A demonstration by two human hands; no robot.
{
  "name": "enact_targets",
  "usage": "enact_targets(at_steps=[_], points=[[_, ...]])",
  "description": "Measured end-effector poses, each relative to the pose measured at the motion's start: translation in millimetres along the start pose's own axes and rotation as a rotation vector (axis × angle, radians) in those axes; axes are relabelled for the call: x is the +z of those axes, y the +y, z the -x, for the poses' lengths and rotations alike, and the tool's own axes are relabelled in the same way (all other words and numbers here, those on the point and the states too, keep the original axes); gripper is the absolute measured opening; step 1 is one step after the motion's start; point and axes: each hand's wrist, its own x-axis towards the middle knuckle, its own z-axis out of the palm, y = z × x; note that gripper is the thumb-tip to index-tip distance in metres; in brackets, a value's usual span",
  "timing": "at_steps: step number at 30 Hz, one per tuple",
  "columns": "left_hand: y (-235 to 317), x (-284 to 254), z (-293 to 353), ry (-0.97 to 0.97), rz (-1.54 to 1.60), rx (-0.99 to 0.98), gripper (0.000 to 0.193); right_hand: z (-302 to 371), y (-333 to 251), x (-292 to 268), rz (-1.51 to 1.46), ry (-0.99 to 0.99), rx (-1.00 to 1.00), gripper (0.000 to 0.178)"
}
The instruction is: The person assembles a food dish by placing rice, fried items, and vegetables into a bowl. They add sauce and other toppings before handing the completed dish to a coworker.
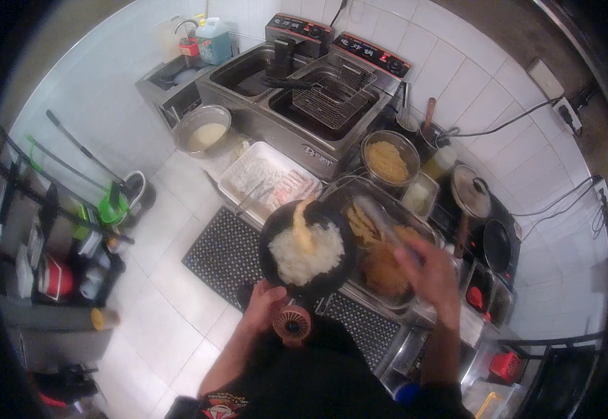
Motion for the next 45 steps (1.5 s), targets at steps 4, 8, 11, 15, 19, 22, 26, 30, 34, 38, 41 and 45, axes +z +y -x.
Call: enact_targets(at_steps=[4, 8, 11, 15, 19, 22, 26, 30, 34, 38, 41, 45], points=[[3, -9, 2, 0.126, -0.039, -0.004, 0.047, -32, 61, 22, 0.252, -0.033, 0.022, 0.038], [4, -15, 2, 0.087, -0.051, 0.033, 0.048, -46, 93, 52, 0.448, -0.229, 0.099, 0.040], [6, -19, 2, 0.076, -0.044, 0.054, 0.050, -44, 94, 53, 0.444, -0.118, 0.009, 0.032], [12, -26, 4, 0.189, -0.085, 0.008, 0.048, -32, 68, 14, 0.413, -0.070, -0.010, 0.032], [15, -29, 1, 0.128, -0.089, 0.019, 0.049, -18, 19, -40, 0.351, 0.113, -0.316, 0.029], [15, -31, -5, 0.069, -0.079, 0.016, 0.052, -17, -16, -65, 0.548, 0.068, -0.561, 0.034], [19, -36, -7, -0.044, -0.222, -0.076, 0.064, -31, -49, -64, 0.722, 0.047, -0.940, 0.037], [17, -35, 4, 0.125, -0.318, -0.179, 0.073, -40, -73, -53, 0.723, -0.051, -1.065, 0.035], [15, -32, 16, 0.055, -0.334, -0.162, 0.073, -54, -82, -39, 0.625, -0.002, -1.209, 0.034], [11, -33, 17, 0.077, -0.268, -0.145, 0.069, -60, -76, -40, 0.725, -0.016, -1.153, 0.035], [7, -36, 16, 0.014, -0.153, -0.087, 0.059, -55, -56, -55, 0.693, -0.100, -0.881, 0.034], [7, -42, 16, 0.039, -0.089, 0.029, 0.042, -47, 1, -51, 0.476, -0.146, -0.325, 0.035]])
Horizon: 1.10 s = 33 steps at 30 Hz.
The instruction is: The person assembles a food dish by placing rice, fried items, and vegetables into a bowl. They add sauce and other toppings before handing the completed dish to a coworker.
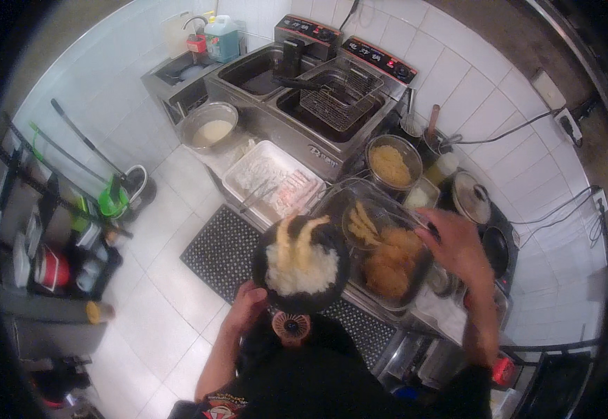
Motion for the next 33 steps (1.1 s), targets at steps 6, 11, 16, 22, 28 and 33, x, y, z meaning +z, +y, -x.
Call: enact_targets(at_steps=[6, 11, 16, 22, 28, 33], points=[[9, -13, -6, 0.061, -0.057, 0.025, 0.034, 7, 32, 123, -0.066, -0.043, 0.186, 0.037], [1, -18, -6, 0.108, -0.004, 0.060, 0.040, 8, 36, 164, -0.115, 0.064, 0.236, 0.034], [-9, -32, -8, 0.080, 0.002, -0.020, 0.082, 17, 48, 143, -0.124, 0.120, 0.204, 0.032], [-13, -35, -15, 0.072, -0.052, -0.103, 0.088, 26, 26, 44, 0.063, 0.295, 0.032, 0.034], [-5, -26, -24, -0.013, -0.111, -0.147, 0.086, 14, -32, -24, 0.281, 0.330, -0.459, 0.041], [6, -16, -18, -0.050, -0.202, -0.183, 0.083, 1, -74, -37, 0.437, 0.222, -0.752, 0.038]])
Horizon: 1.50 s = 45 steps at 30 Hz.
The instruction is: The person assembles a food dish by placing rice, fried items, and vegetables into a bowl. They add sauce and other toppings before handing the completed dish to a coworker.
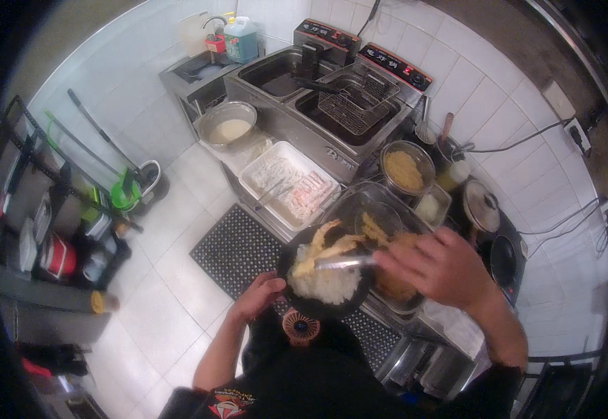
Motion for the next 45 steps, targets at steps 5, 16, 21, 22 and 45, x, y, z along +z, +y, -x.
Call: enact_targets(at_steps=[5, 16, 21, 22, 45], points=[[19, 13, 10, -0.053, -0.159, -0.034, 0.082, -31, -1, 3, -0.006, 0.064, -0.152, 0.035], [10, 27, 22, 0.200, 0.029, -0.050, 0.077, 2, 18, 24, -0.288, 0.004, 0.359, 0.037], [6, 25, 18, 0.107, 0.110, 0.059, 0.057, 29, -6, 51, -0.692, -0.091, 0.763, 0.036], [5, 27, 17, 0.143, 0.106, 0.054, 0.054, 31, -12, 57, -0.733, -0.017, 0.725, 0.036], [-7, 46, 16, 0.092, 0.342, 0.230, 0.051, 50, -22, 127, -0.681, 0.074, 0.919, 0.035]])
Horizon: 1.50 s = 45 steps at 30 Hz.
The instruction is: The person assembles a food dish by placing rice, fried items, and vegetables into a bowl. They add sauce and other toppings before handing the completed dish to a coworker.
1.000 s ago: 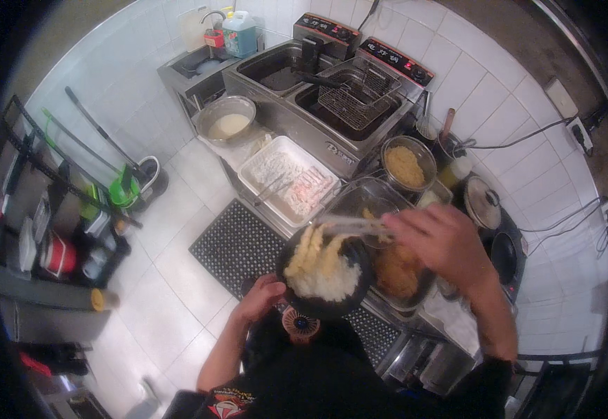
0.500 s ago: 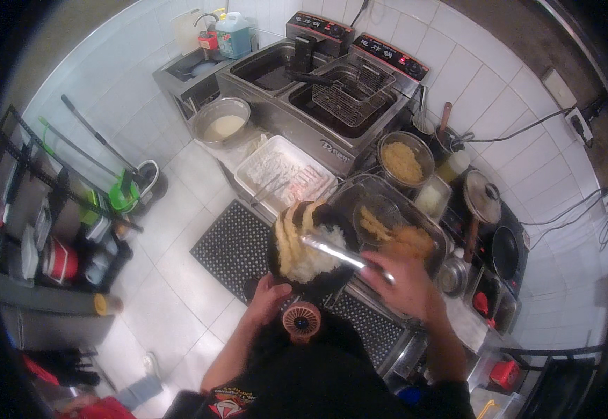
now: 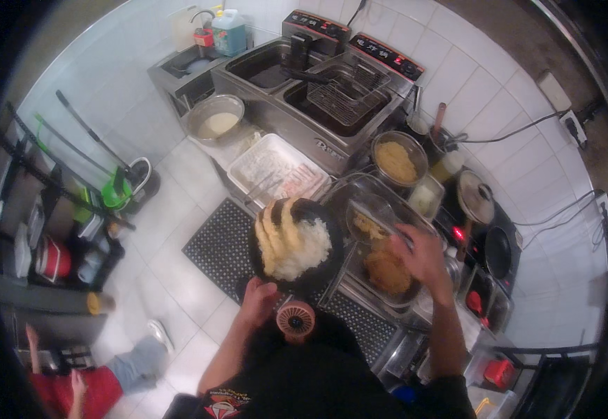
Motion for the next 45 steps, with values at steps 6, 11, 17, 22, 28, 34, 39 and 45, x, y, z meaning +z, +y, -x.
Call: enact_targets(at_steps=[6, 11, 17, 22, 28, 34, 39, 45], points=[[5, -12, -1, 0.038, -0.026, 0.034, 0.051, -2, 66, 27, 0.293, -0.179, 0.113, 0.034], [10, -16, -2, -0.017, -0.002, 0.052, 0.054, -6, 79, 21, 0.302, -0.210, 0.074, 0.034], [8, -27, -9, -0.020, -0.031, 0.024, 0.057, -20, 83, 25, 0.340, -0.273, -0.014, 0.035], [14, -28, -3, -0.056, -0.047, -0.006, 0.055, -23, 78, 25, 0.303, -0.262, -0.018, 0.035], [16, -32, -6, -0.047, -0.033, 0.023, 0.057, -16, 31, -41, 0.382, -0.003, -0.127, 0.031], [11, -37, -19, -0.042, -0.084, -0.044, 0.061, -19, -54, -82, 0.582, 0.092, -0.707, 0.035], [9, -26, -18, -0.022, -0.120, -0.096, 0.059, -34, -91, -66, 0.567, -0.006, -0.920, 0.036], [1, -25, -16, -0.025, -0.059, -0.115, 0.048, -44, -86, -68, 0.531, -0.062, -0.908, 0.037]])
